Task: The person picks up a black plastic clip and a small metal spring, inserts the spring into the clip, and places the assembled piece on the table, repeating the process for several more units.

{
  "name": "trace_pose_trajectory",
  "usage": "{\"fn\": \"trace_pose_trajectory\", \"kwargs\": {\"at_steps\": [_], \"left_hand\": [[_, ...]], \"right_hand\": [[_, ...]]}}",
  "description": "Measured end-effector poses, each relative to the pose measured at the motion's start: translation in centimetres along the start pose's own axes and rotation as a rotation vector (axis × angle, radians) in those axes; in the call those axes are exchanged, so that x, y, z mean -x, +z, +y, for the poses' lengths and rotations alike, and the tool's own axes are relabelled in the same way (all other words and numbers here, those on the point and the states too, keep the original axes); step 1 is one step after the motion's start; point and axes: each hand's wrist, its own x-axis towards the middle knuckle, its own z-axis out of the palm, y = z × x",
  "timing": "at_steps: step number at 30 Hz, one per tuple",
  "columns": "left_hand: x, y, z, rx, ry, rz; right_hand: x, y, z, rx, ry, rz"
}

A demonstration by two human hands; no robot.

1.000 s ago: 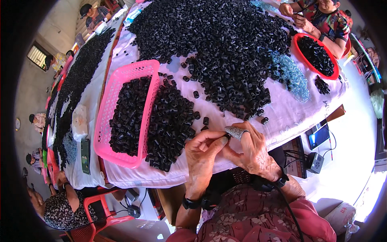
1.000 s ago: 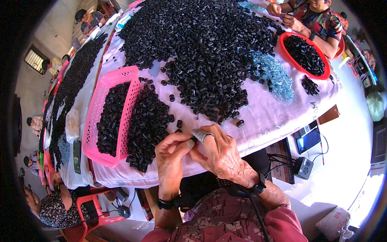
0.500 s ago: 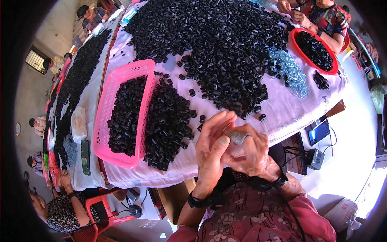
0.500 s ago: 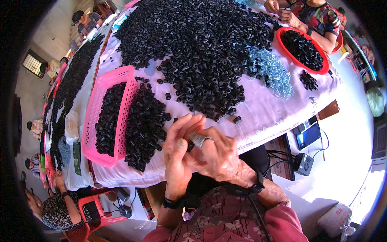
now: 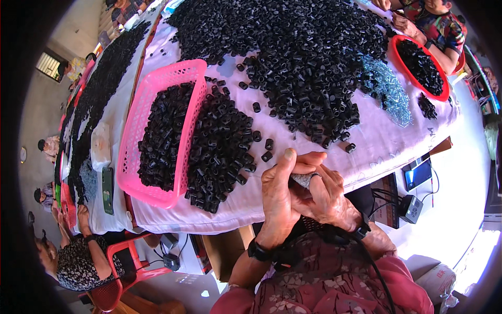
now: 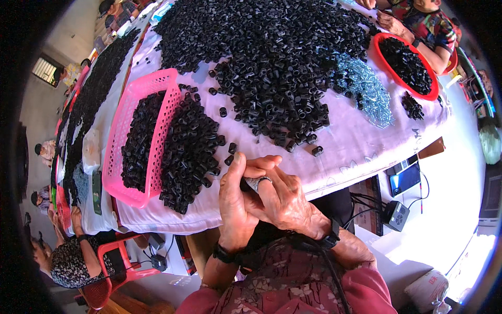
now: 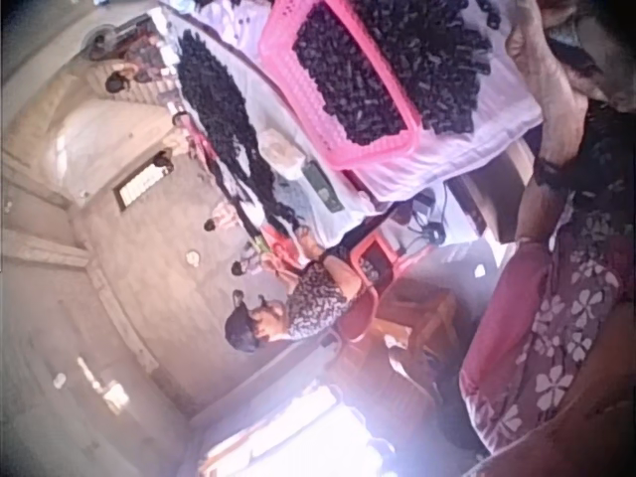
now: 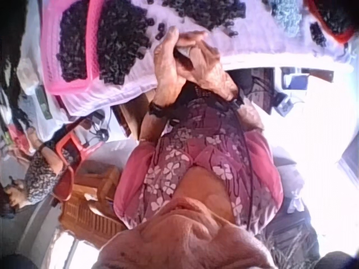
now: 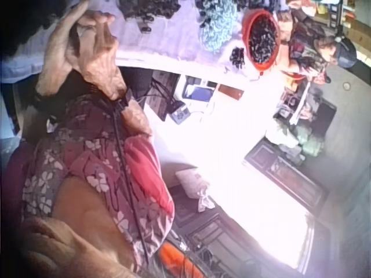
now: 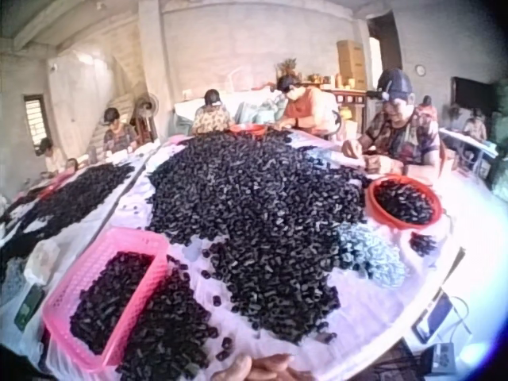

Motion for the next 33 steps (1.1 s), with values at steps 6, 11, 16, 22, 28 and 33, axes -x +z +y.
{"fn": "trace_pose_trajectory", "kwargs": {"at_steps": [6, 11, 16, 22, 28, 33], "left_hand": [[-0.3, 0.9, 0.2, -0.017, -0.039, -0.020], [0.1, -0.1, 1.7, -0.485, 0.099, 0.032], [0.5, -0.1, 1.8, -0.503, -0.008, -0.017], [0.9, -0.9, 1.8, -0.378, -0.062, -0.002], [1.0, -1.1, 2.2, -0.413, -0.123, -0.049], [0.7, -0.5, 2.3, -0.514, -0.147, -0.046]], "right_hand": [[-0.9, -0.7, 0.2, -0.137, 0.144, 0.054], [-1.1, -2.6, 0.9, -0.096, 0.259, 0.108], [-0.8, -3.2, 1.1, -0.080, 0.234, 0.056], [-0.4, -3.2, 0.8, -0.121, 0.242, 0.027], [0.3, -3.2, 1.1, 0.098, 0.028, 0.018], [0.0, -3.6, 1.7, 0.129, -0.068, -0.024]]}}
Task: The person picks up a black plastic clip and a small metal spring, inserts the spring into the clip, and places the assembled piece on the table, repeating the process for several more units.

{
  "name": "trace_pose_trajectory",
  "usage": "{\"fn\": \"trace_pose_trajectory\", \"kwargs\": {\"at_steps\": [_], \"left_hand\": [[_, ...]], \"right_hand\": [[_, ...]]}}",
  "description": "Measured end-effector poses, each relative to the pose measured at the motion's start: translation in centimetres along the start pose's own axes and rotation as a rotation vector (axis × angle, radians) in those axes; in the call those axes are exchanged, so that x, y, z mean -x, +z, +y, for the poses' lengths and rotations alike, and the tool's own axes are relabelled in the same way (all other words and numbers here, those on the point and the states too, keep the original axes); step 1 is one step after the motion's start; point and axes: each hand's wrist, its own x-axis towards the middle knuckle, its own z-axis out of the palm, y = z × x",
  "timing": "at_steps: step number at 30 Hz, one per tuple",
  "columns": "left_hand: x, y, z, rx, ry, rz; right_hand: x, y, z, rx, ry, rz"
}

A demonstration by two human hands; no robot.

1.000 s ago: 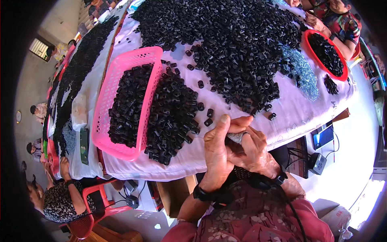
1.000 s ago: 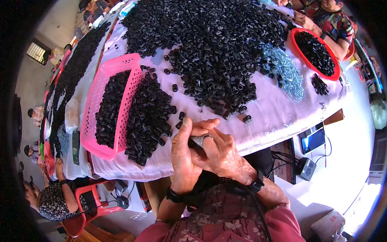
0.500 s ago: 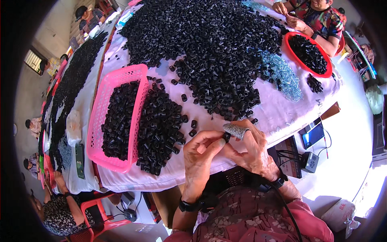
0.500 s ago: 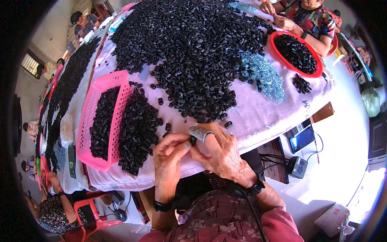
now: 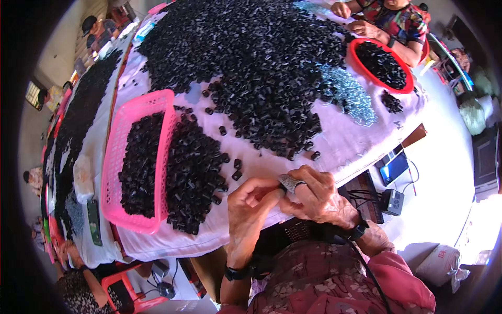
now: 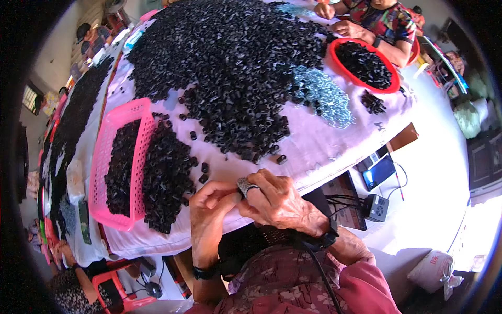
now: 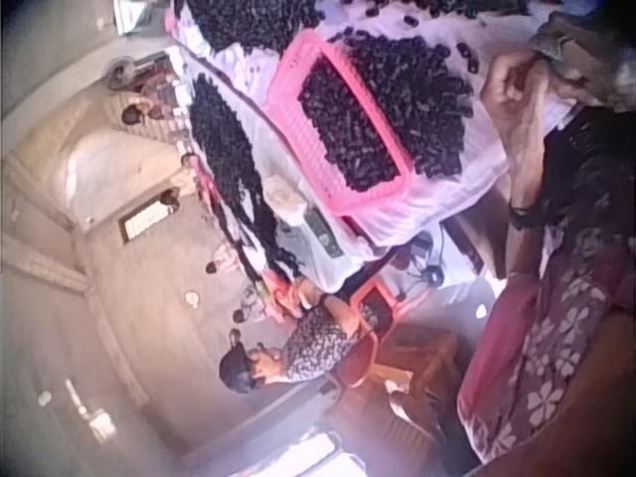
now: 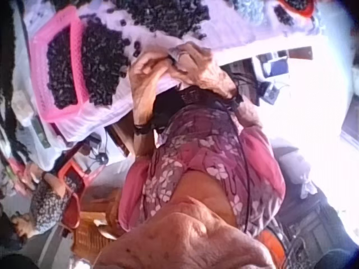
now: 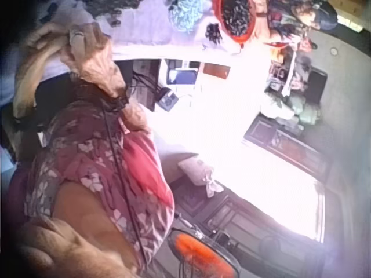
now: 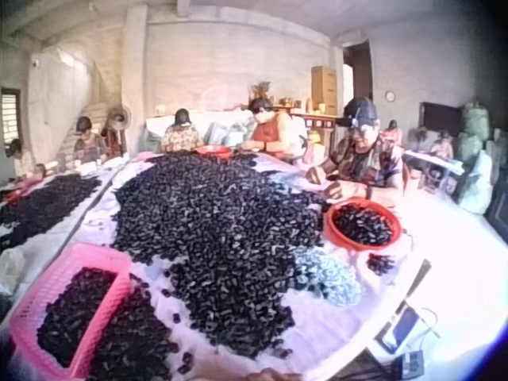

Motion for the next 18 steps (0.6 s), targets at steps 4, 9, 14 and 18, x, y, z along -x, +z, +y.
{"fn": "trace_pose_trajectory", "kwargs": {"at_steps": [4, 9, 14, 18], "left_hand": [[-0.1, -0.2, 0.0, 0.014, 0.044, -0.002], [1.3, -0.7, -0.4, 0.072, 0.039, -0.024], [1.8, 0.1, -1.8, 0.020, 0.116, -0.076], [0.6, 0.0, -3.3, 0.159, 0.098, -0.044]], "right_hand": [[-0.1, -0.4, -0.5, -0.041, 0.122, -0.064], [1.2, -2.6, 0.0, -0.380, 0.391, -0.128], [2.9, -5.1, 3.4, -0.494, 0.891, 0.332], [4.5, -4.0, 5.8, -0.517, 1.036, 0.454]]}}
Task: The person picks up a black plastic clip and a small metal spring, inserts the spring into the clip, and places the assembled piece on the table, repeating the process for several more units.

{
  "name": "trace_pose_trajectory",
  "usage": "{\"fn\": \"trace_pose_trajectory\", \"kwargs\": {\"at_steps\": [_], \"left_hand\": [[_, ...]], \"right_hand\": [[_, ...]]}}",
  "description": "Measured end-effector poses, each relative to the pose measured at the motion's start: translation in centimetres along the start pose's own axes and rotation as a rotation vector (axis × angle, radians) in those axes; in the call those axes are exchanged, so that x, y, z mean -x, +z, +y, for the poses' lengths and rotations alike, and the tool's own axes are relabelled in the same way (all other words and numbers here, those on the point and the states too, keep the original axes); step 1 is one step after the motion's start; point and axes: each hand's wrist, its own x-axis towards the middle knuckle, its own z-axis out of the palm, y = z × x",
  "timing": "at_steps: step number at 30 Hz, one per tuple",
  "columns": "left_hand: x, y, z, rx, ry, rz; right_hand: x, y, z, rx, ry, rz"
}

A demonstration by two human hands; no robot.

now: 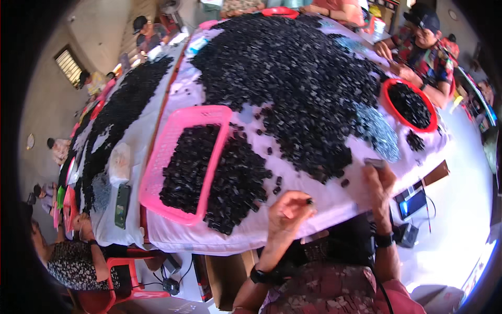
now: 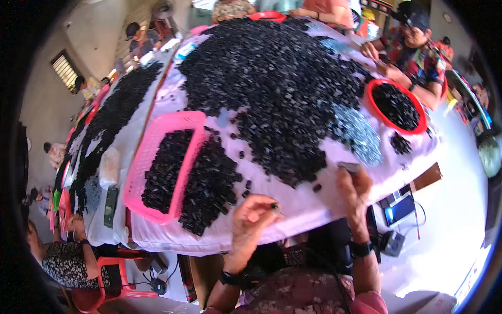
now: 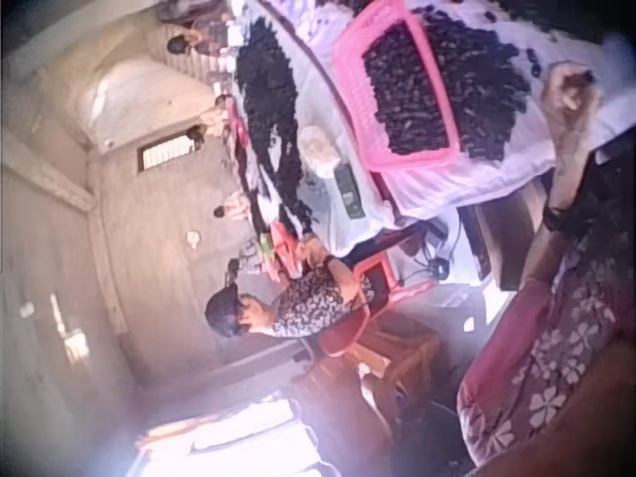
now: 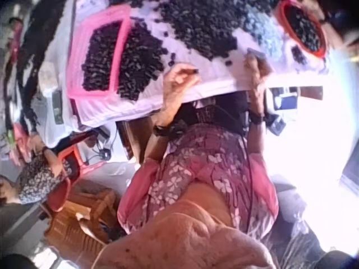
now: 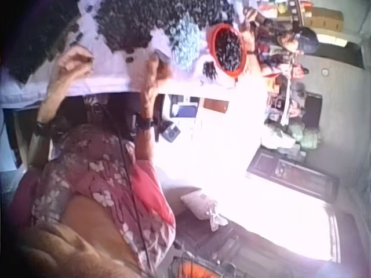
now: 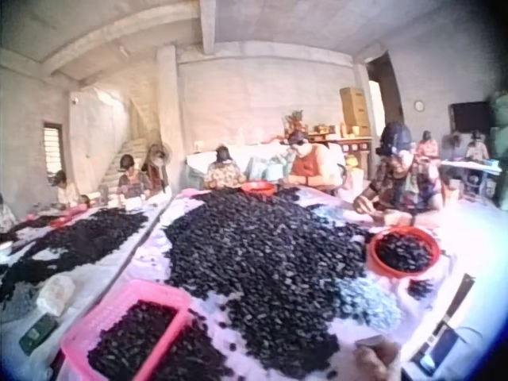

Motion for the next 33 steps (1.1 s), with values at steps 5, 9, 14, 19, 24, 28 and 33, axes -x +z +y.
{"fn": "trace_pose_trajectory", "kwargs": {"at_steps": [5, 9, 14, 19, 24, 28, 33], "left_hand": [[-0.8, -0.3, 1.7, -0.137, 0.050, 0.116], [-1.2, -0.4, 2.6, -0.165, 0.111, 0.086], [-0.1, 0.0, 2.1, -0.228, 0.012, 0.123], [1.4, 0.1, 4.7, -0.148, 0.065, 0.051], [1.4, -3.5, 11.7, -0.396, 0.502, 0.415], [-1.6, -10.9, 14.8, -0.385, 0.570, 0.619], [-2.4, -8.7, 15.3, -0.468, 0.610, 0.581]], "right_hand": [[-1.3, 1.9, 0.1, 0.062, -0.079, -0.037], [-1.9, 2.2, -0.1, 0.082, -0.161, -0.078], [-0.7, 1.4, 0.9, -0.005, -0.157, -0.073], [0.7, 0.2, -0.1, 0.056, -0.115, -0.050], [0.0, 0.5, 0.6, 0.031, -0.119, -0.064], [-0.6, 0.7, 0.5, 0.155, -0.092, -0.061], [-0.9, 1.0, 0.3, 0.128, -0.107, -0.049]]}}
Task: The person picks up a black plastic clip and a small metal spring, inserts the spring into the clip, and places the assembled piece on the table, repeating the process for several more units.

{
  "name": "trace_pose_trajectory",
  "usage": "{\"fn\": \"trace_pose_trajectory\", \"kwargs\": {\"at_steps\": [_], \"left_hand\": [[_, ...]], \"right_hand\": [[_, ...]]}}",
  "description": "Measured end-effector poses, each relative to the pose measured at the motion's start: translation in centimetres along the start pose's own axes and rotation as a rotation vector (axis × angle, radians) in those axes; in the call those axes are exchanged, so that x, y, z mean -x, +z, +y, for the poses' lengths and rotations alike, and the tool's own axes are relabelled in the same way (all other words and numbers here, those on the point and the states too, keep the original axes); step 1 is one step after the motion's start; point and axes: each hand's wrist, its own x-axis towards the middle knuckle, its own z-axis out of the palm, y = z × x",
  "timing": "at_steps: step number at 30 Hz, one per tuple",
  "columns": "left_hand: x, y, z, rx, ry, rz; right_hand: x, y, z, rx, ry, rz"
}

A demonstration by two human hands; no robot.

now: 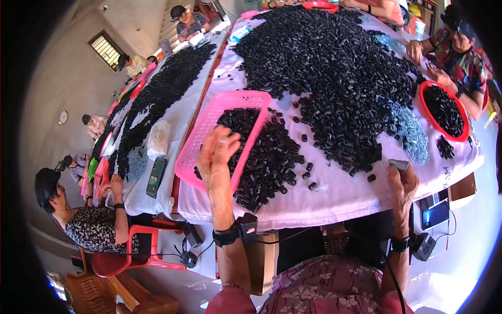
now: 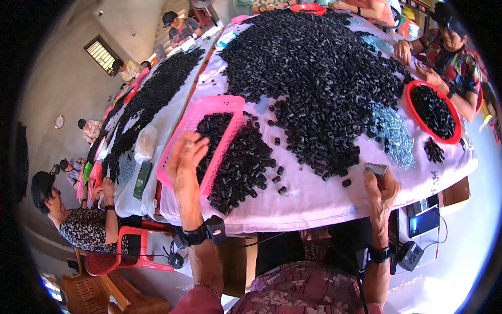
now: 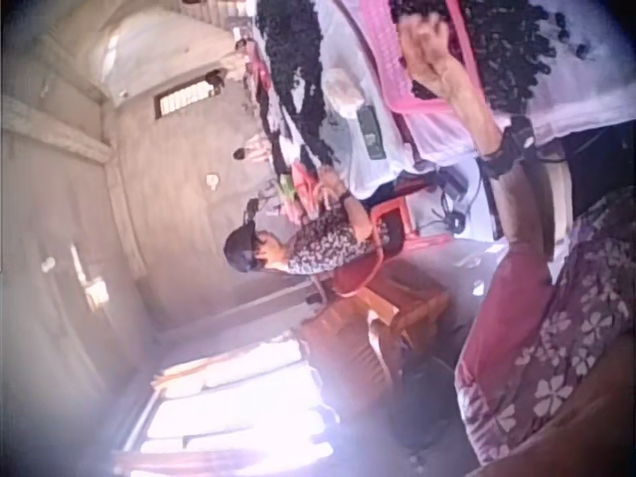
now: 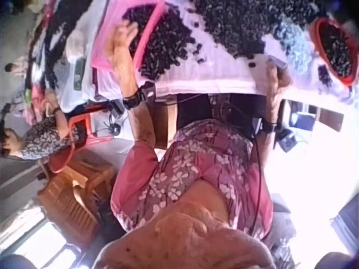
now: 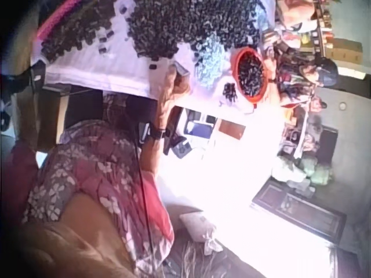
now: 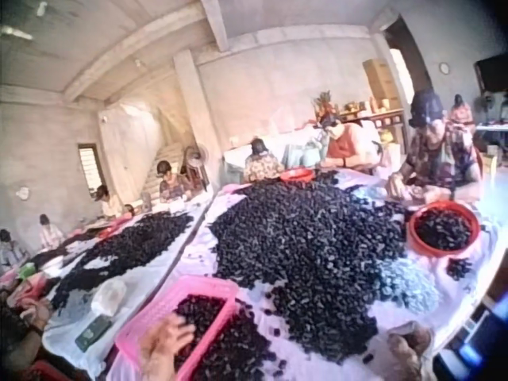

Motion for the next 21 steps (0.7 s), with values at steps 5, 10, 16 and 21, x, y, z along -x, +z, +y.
{"fn": "trace_pose_trajectory", "kwargs": {"at_steps": [5, 10, 16, 21], "left_hand": [[5.6, 3.5, -2.2, 0.024, -0.233, -0.390], [10.1, 5.3, -2.8, -0.025, -0.460, -0.625], [11.3, 7.6, -4.5, -0.060, -0.371, -0.598], [8.9, 6.2, -6.9, -0.083, -0.239, -0.440]], "right_hand": [[0.0, -0.1, 0.3, -0.042, 0.004, 0.008], [0.3, -0.2, 0.6, -0.037, -0.040, -0.018], [0.4, -0.3, 0.8, -0.085, -0.041, -0.005], [0.5, -0.1, -0.2, -0.047, -0.030, -0.019]]}}
